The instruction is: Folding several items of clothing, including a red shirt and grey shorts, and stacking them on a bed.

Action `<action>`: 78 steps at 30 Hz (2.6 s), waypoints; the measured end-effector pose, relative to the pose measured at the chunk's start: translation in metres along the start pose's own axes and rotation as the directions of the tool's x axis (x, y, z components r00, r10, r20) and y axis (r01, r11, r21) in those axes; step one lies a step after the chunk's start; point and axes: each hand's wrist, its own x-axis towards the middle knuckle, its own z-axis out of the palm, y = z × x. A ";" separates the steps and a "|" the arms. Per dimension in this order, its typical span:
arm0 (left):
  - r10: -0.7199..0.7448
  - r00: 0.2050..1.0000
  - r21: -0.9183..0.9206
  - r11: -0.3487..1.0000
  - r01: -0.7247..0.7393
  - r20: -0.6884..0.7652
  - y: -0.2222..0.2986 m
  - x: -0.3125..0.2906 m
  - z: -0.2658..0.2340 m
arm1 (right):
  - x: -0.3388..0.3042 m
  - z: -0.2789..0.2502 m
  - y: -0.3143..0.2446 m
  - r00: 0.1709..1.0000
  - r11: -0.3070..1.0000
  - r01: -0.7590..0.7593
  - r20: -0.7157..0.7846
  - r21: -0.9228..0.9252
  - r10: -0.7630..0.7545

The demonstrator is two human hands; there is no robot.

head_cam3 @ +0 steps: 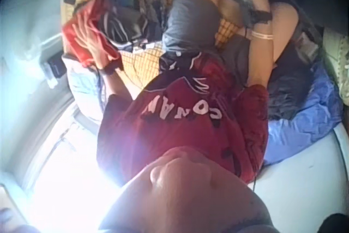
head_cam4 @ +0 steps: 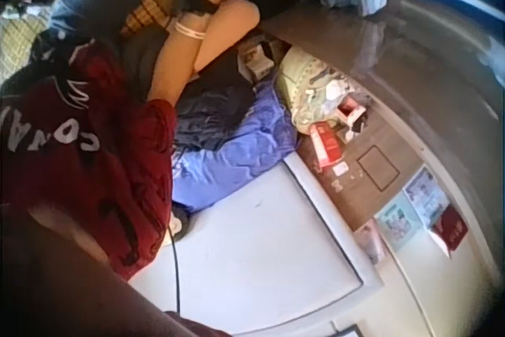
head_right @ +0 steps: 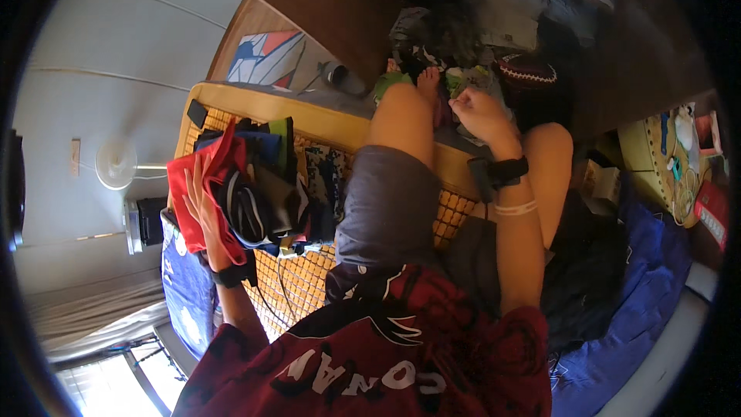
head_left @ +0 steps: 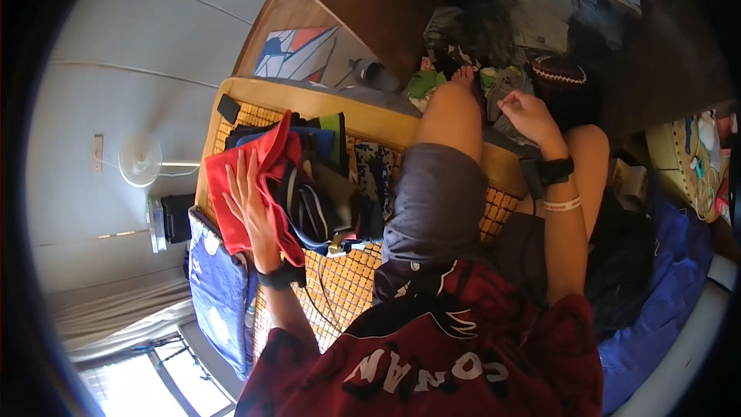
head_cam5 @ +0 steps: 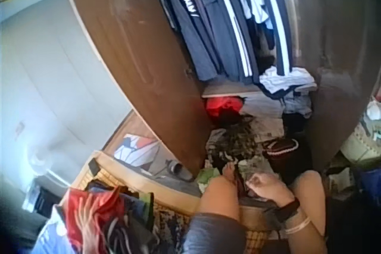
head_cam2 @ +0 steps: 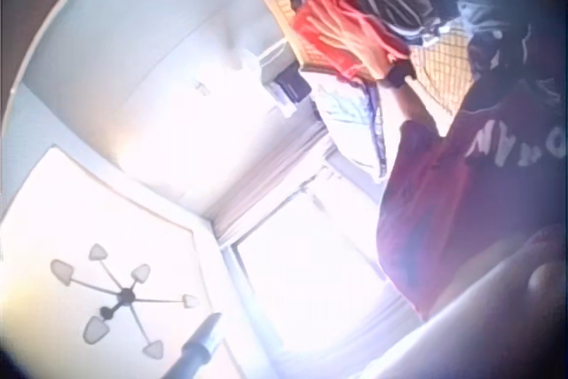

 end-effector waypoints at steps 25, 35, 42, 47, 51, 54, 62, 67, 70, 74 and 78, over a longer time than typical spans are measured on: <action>-0.036 0.998 -0.189 0.981 0.045 0.053 -0.011 0.065 -0.109 | -0.131 0.118 -0.372 0.241 0.242 0.969 0.027 0.047 -0.970; -0.093 0.994 -0.348 0.931 0.109 0.064 -0.052 0.058 0.016 | -0.084 0.233 -0.314 0.731 0.726 0.677 0.230 -0.124 -0.642; -0.171 0.979 -0.625 0.754 0.204 0.113 -0.085 0.048 0.055 | -0.081 0.267 -0.315 0.757 0.680 0.654 0.282 -0.333 -0.590; -0.164 0.983 -0.558 0.809 0.184 0.088 -0.070 0.045 0.037 | -0.088 0.255 -0.315 0.742 0.662 0.667 0.231 -0.341 -0.629; -0.160 0.987 -0.509 0.847 0.150 0.025 -0.067 0.042 0.021 | -0.100 0.243 -0.316 0.720 0.647 0.689 0.215 -0.326 -0.659; -0.128 0.991 -0.406 0.909 0.098 -0.048 -0.065 0.041 0.007 | -0.106 0.225 -0.322 0.672 0.637 0.740 0.201 -0.215 -0.713; 0.049 0.998 -0.156 0.987 -0.041 0.048 -0.007 0.053 -0.076 | -0.121 0.099 -0.259 0.773 0.772 0.633 -0.001 0.054 -0.634; 0.297 0.954 -0.189 0.940 -0.284 0.041 0.046 0.096 -0.114 | -0.187 -0.003 -0.261 0.705 0.688 0.489 0.221 0.537 -0.674; 0.329 0.911 -0.338 0.911 -0.237 0.249 0.064 0.117 -0.095 | -0.210 -0.023 -0.272 0.418 0.342 0.649 0.057 0.680 -0.907; 0.355 0.847 -0.059 0.930 -0.363 0.397 0.032 0.130 -0.036 | -0.245 0.000 -0.294 0.316 0.202 0.876 -0.204 0.438 -0.927; 0.281 0.781 -0.264 0.952 -0.154 0.558 0.029 0.148 -0.025 | -0.266 0.013 -0.292 0.317 0.203 0.930 -0.388 0.307 -0.865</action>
